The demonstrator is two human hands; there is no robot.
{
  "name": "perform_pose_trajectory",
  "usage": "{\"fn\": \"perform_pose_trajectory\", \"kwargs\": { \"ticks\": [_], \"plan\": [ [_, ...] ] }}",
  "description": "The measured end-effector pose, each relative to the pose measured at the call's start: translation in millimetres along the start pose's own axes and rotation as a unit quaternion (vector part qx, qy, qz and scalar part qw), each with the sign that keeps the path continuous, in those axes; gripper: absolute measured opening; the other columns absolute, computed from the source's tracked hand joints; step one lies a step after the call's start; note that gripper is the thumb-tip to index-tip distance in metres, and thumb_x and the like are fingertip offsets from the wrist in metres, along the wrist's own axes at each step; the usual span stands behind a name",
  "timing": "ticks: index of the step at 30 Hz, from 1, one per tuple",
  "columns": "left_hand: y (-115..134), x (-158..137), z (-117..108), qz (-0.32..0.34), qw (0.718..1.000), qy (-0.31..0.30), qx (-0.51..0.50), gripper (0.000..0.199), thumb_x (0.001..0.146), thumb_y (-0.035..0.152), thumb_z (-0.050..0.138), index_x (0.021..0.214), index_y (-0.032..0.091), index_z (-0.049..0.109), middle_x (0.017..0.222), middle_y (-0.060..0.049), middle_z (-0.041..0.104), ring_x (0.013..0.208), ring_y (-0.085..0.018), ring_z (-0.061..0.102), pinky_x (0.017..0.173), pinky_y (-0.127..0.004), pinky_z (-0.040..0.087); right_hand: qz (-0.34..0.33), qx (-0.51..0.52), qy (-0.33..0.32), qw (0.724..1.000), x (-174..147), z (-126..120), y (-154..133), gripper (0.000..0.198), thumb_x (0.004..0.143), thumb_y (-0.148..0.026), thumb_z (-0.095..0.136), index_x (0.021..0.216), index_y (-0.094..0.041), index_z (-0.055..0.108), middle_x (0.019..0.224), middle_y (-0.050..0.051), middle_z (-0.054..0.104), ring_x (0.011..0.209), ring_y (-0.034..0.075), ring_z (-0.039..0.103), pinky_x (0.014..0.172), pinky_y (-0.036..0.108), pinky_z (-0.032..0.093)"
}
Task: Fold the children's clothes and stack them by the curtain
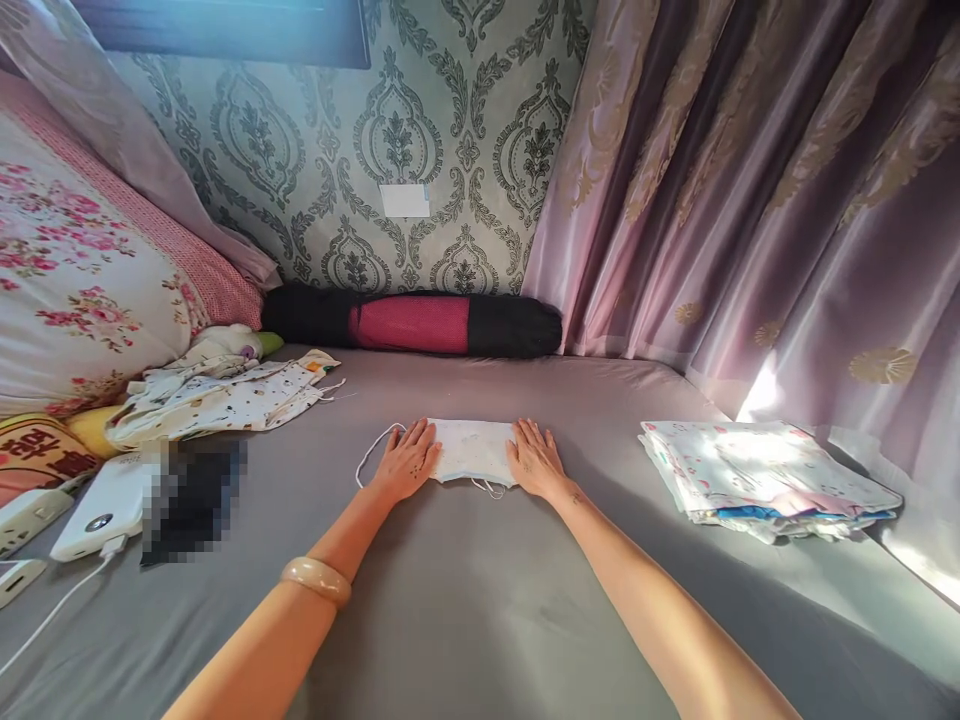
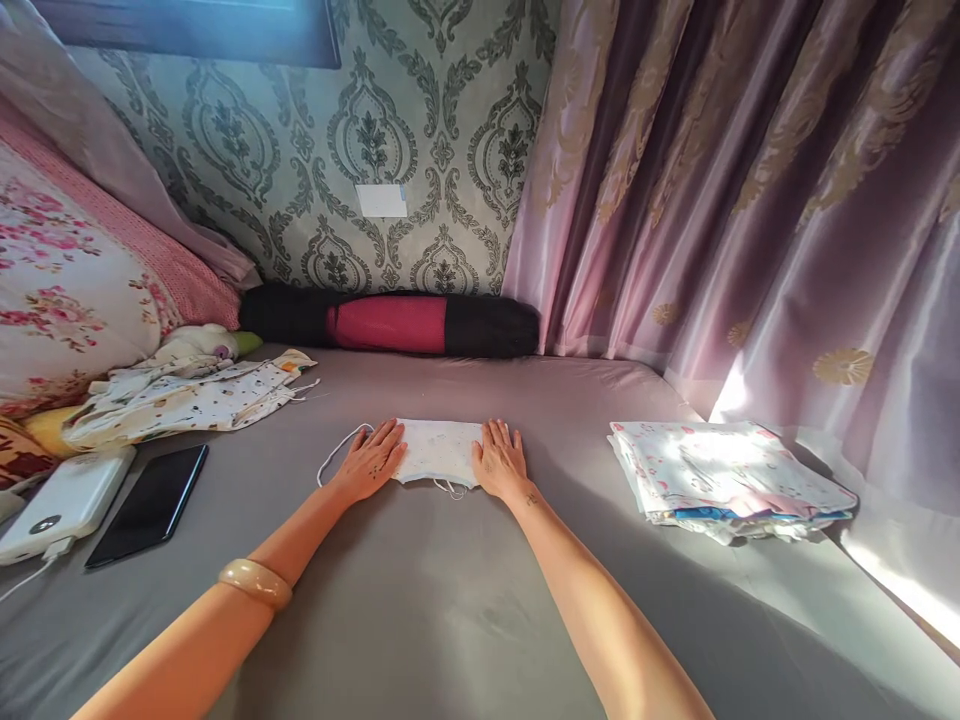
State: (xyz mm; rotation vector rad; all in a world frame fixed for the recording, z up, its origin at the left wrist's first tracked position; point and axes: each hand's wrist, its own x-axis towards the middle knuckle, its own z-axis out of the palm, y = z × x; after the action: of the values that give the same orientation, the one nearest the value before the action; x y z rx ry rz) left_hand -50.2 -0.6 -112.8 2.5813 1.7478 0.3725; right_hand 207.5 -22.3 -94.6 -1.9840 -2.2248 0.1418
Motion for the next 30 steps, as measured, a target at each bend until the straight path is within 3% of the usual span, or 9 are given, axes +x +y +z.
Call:
{"fn": "perform_pose_trajectory", "kwargs": {
  "ticks": [8,15,19,23,26,30],
  "plan": [
    [-4,-15,-8,-0.009,0.999,0.013,-0.030,0.052,0.097,0.041,0.023,0.141,0.019,0.040,0.149,-0.013,0.037,0.138,-0.027,0.032,0.112,-0.053,0.023,0.000,0.008,-0.028,1.000,1,-3,1,0.057,0.097,-0.035,0.019,0.145,-0.007,0.032,0.154,0.013,0.025,0.143,0.026,0.015,0.114,0.048,0.016],
    [-54,-80,-26,-0.088,0.995,0.044,-0.025,0.055,0.096,0.047,0.024,0.142,0.019,0.035,0.148,-0.013,0.038,0.139,-0.027,0.030,0.111,-0.051,0.024,-0.008,-0.022,-0.022,0.999,7,-10,2,0.057,0.098,-0.035,0.016,0.145,-0.008,0.033,0.154,0.013,0.026,0.143,0.026,0.016,0.115,0.049,0.011],
    [-76,-112,-42,-0.164,0.984,0.069,0.018,0.053,0.094,0.043,0.028,0.136,0.014,0.043,0.133,-0.016,0.051,0.122,-0.031,0.048,0.097,-0.046,0.040,-0.008,-0.029,-0.010,0.999,10,-6,-2,0.060,0.098,-0.037,0.015,0.146,-0.004,0.029,0.155,0.013,0.022,0.144,0.024,0.012,0.116,0.040,0.010],
    [-79,-124,-62,-0.218,0.970,0.093,0.055,0.046,0.093,0.036,0.030,0.122,0.013,0.057,0.105,-0.014,0.062,0.100,-0.028,0.057,0.086,-0.041,0.044,-0.017,-0.049,-0.012,0.999,13,5,0,0.060,0.097,-0.037,0.016,0.144,-0.002,0.034,0.151,0.015,0.030,0.142,0.026,0.021,0.115,0.039,0.014],
    [-79,-127,-74,-0.298,0.944,0.119,0.080,0.043,0.091,0.035,0.033,0.113,0.013,0.063,0.097,-0.014,0.061,0.096,-0.029,0.056,0.082,-0.040,0.044,-0.029,-0.060,-0.003,0.998,16,10,2,0.060,0.097,-0.037,0.018,0.143,-0.002,0.036,0.150,0.016,0.033,0.140,0.027,0.024,0.115,0.041,0.015],
    [-87,-134,-80,-0.433,0.876,0.155,0.145,0.046,0.088,0.042,0.041,0.113,0.010,0.063,0.103,-0.019,0.057,0.101,-0.035,0.053,0.080,-0.044,0.043,-0.032,-0.066,-0.002,0.997,18,12,4,0.060,0.097,-0.037,0.018,0.143,-0.002,0.036,0.150,0.016,0.033,0.140,0.027,0.025,0.115,0.041,0.017]
  ]
}}
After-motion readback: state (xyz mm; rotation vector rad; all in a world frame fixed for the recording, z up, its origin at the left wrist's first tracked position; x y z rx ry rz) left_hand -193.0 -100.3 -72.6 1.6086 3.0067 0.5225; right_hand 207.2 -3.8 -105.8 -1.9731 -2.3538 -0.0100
